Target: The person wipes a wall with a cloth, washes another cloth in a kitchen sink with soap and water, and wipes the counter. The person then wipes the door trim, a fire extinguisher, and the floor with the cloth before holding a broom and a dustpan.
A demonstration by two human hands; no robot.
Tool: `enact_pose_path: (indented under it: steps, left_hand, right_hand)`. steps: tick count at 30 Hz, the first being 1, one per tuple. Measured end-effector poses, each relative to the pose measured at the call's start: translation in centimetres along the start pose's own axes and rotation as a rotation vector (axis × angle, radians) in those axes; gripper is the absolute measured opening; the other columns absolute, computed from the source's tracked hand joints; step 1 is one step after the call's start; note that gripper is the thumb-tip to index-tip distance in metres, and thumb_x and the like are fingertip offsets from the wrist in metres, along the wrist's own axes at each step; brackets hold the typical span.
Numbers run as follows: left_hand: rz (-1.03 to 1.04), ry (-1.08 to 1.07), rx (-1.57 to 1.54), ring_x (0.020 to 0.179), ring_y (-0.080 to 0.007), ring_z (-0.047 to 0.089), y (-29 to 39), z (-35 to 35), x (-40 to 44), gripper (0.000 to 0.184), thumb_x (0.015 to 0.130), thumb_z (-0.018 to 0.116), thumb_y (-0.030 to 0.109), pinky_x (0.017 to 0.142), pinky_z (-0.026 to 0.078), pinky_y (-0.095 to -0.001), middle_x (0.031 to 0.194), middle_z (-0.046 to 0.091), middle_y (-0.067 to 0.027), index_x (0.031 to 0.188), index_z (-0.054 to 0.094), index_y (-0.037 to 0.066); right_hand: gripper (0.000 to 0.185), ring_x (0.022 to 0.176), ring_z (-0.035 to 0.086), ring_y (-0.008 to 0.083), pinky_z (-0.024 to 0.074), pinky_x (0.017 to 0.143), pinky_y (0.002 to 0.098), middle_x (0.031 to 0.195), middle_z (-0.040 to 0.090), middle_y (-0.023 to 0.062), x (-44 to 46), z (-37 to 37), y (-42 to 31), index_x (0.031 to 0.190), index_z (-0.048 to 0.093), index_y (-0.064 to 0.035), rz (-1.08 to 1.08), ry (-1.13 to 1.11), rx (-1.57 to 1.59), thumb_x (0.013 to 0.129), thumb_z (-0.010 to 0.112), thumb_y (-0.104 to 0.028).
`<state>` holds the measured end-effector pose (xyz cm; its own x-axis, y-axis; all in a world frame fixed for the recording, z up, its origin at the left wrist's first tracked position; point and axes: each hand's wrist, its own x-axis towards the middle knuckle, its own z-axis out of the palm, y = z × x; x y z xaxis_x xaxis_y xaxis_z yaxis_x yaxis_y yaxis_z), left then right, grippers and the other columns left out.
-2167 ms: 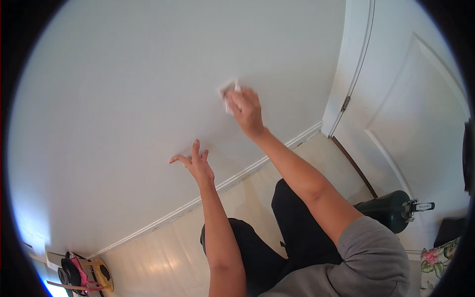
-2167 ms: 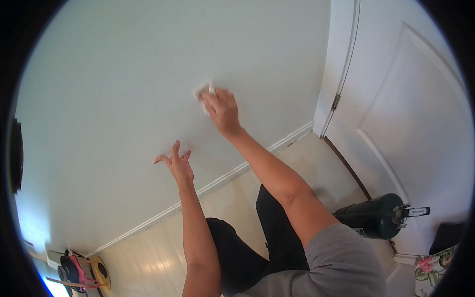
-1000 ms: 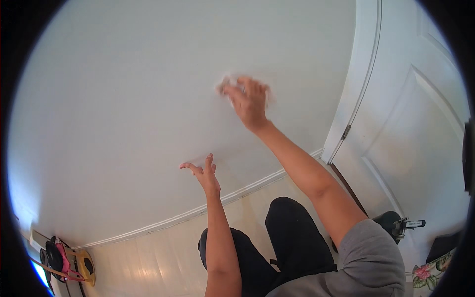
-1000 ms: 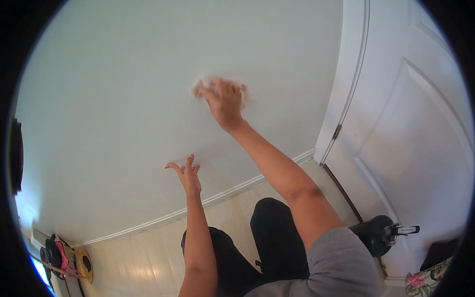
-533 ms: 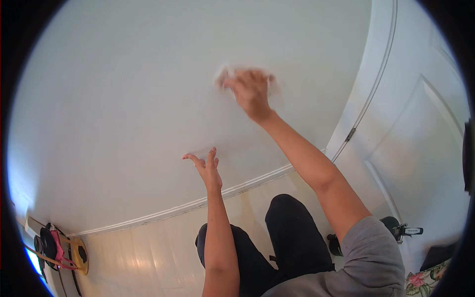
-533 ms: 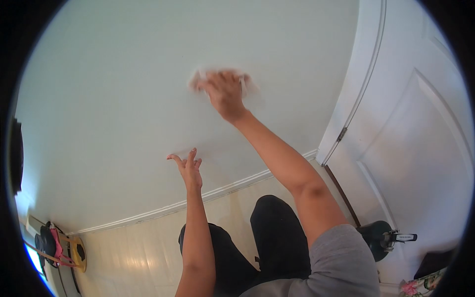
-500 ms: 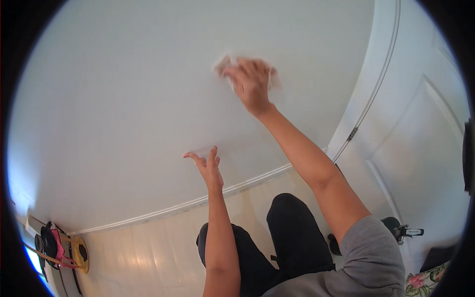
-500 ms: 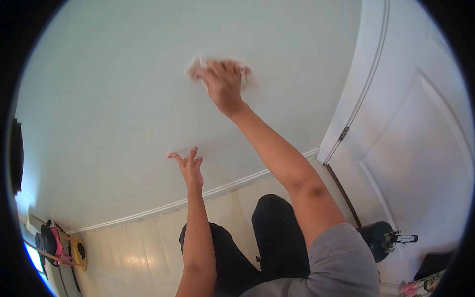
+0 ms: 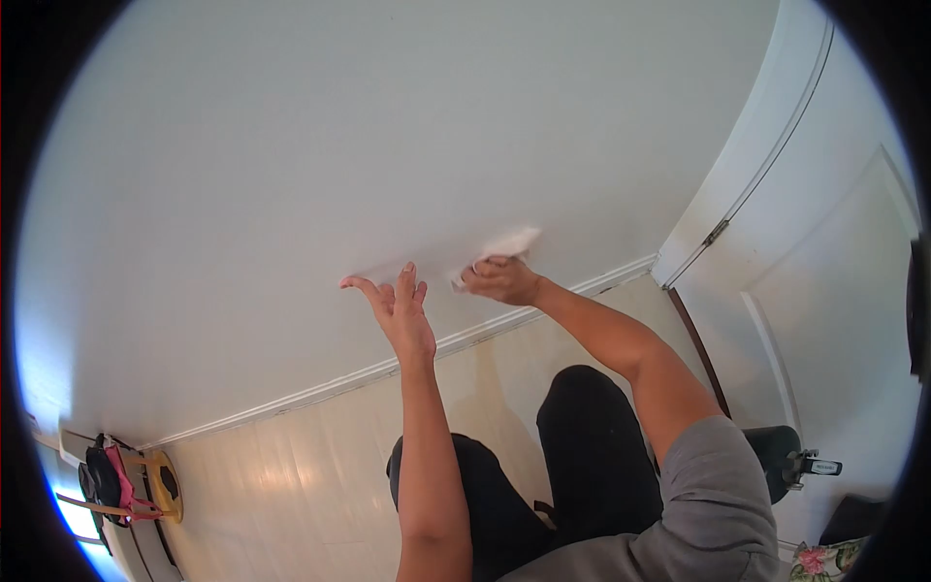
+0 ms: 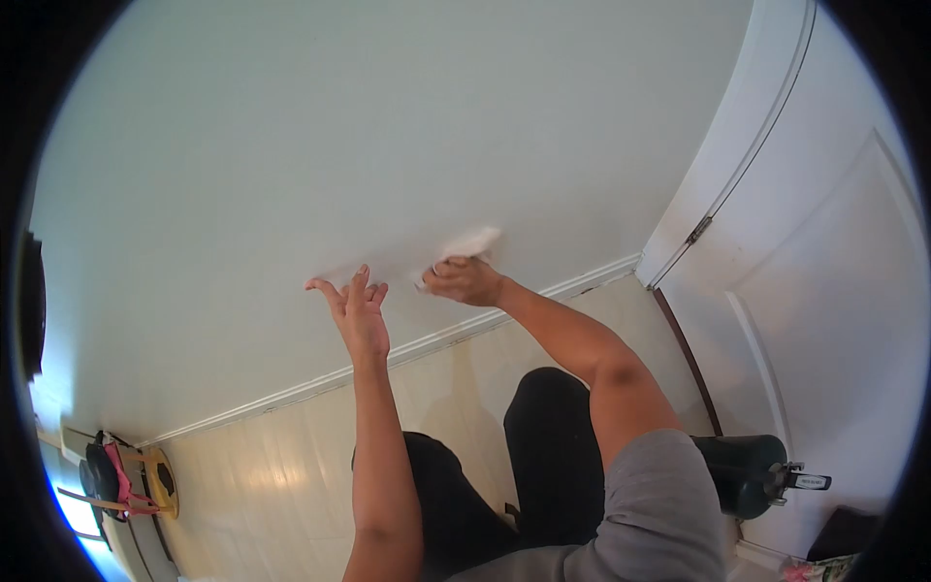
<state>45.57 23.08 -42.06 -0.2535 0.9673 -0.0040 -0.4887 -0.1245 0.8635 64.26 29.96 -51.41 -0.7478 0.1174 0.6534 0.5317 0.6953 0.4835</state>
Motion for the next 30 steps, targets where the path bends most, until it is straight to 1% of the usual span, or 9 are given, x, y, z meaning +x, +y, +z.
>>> enact_pose_path:
  steps: [2, 4, 7, 10, 11, 15, 17, 22, 30]
  left_hand:
    - [0.016, 0.004, 0.002, 0.107, -0.0189, 0.047, -0.4, -0.1, 0.1, 0.104, 0.085, 0.061, 0.01, 0.098, 0.034, -0.043, 0.133, 0.025, -0.0197, 0.14, -0.026, 0.024]
    - [0.085, -0.013, -0.008, 0.068, -0.0111, 0.043, -0.5, -0.2, 0.2, 0.097, 0.083, 0.061, 0.005, 0.081, 0.044, -0.0386, 0.082, 0.04, -0.0005, 0.141, -0.015, 0.026]
    - [0.057, 0.008, 0.056, 0.095, -0.0177, 0.049, -0.4, 0.2, -0.1, 0.102, 0.084, 0.061, 0.01, 0.094, 0.038, -0.0415, 0.096, 0.038, -0.0047, 0.141, -0.022, 0.023]
    - [0.014, 0.004, 0.161, 0.094, -0.0182, 0.049, 0.2, 0.1, -0.4, 0.104, 0.084, 0.062, 0.011, 0.094, 0.038, -0.0441, 0.096, 0.038, -0.0043, 0.141, -0.024, 0.021]
    - [0.004, -0.006, 0.166, 0.094, -0.0182, 0.049, 0.3, 0.4, -0.5, 0.104, 0.084, 0.062, 0.011, 0.094, 0.038, -0.0441, 0.096, 0.038, -0.0043, 0.141, -0.024, 0.021]
    - [-0.047, 0.115, 0.101, 0.097, -0.0201, 0.05, 0.9, 2.2, -0.6, 0.115, 0.079, 0.07, 0.015, 0.087, 0.045, -0.0473, 0.114, 0.044, -0.0092, 0.137, -0.03, 0.019]
    - [-0.081, 0.134, 0.035, 0.101, -0.0214, 0.051, 0.9, 3.8, -0.1, 0.12, 0.078, 0.072, 0.017, 0.083, 0.048, -0.048, 0.121, 0.044, -0.0114, 0.135, -0.034, 0.019]
    - [0.027, 0.236, 0.046, 0.121, -0.0236, 0.045, 0.9, 6.1, 0.9, 0.127, 0.077, 0.074, 0.018, 0.068, 0.054, -0.0446, 0.133, 0.04, -0.0164, 0.127, -0.043, 0.019]
    - [0.049, 0.268, 0.069, 0.114, -0.0223, 0.05, 0.4, 6.4, 1.4, 0.125, 0.079, 0.072, 0.016, 0.06, 0.055, -0.039, 0.119, 0.053, -0.0158, 0.125, -0.044, 0.02]
  right_hand:
    - [0.017, 0.095, 0.048, 0.0113, 0.0368, 0.086, 0.0285, 0.101, 0.051, -0.0053, -3.2, 0.9, -0.6, 0.092, 0.061, -0.0191, -0.077, -0.084, 0.01, 0.076, 0.06, -0.018]
    - [0.019, 0.097, 0.05, 0.0104, 0.0386, 0.091, 0.0285, 0.102, 0.052, -0.006, -5.2, 1.2, -0.9, 0.096, 0.061, -0.0199, -0.17, -0.222, -0.003, 0.078, 0.056, -0.019]
    - [0.02, 0.098, 0.051, 0.0107, 0.0395, 0.091, 0.0276, 0.104, 0.053, -0.0063, -6.2, 0.5, -0.1, 0.098, 0.06, -0.0198, -0.142, -0.307, 0.011, 0.079, 0.054, -0.019]
    - [0.023, 0.099, 0.053, 0.0169, 0.0405, 0.09, 0.0365, 0.105, 0.055, -0.0011, -3.6, -5.4, 4.9, 0.103, 0.06, -0.0217, 0.182, -0.408, -0.101, 0.082, 0.053, -0.018]
    - [0.027, 0.096, 0.053, 0.0206, 0.0398, 0.087, 0.0408, 0.103, 0.056, 0.0003, -3.8, -6.7, 8.4, 0.106, 0.061, -0.0211, 0.143, 0.059, -0.138, 0.079, 0.058, -0.017]
    - [0.026, 0.095, 0.052, 0.0232, 0.0397, 0.078, 0.0379, 0.094, 0.058, 0.0032, 1.5, -14.9, 17.1, 0.102, 0.065, -0.0169, 0.284, 0.378, -0.316, 0.077, 0.065, -0.015]
    - [0.022, 0.091, 0.051, 0.0239, 0.0389, 0.077, 0.0375, 0.093, 0.057, 0.0051, 3.5, -14.9, 18.2, 0.103, 0.065, -0.0135, 0.73, 0.725, -0.233, 0.081, 0.061, -0.014]
    - [0.014, 0.09, 0.046, 0.0293, 0.0402, 0.08, 0.036, 0.096, 0.051, 0.0156, -2.3, -6.4, 10.3, 0.098, 0.058, 0.0008, 1.012, 0.866, -0.312, 0.088, 0.049, -0.004]
    - [0.012, 0.089, 0.047, 0.0281, 0.039, 0.082, 0.0363, 0.093, 0.045, 0.0163, -10.3, 1.9, 3.7, 0.093, 0.044, 0.0013, 1.877, 1.171, 0.031, 0.09, 0.05, -0.009]
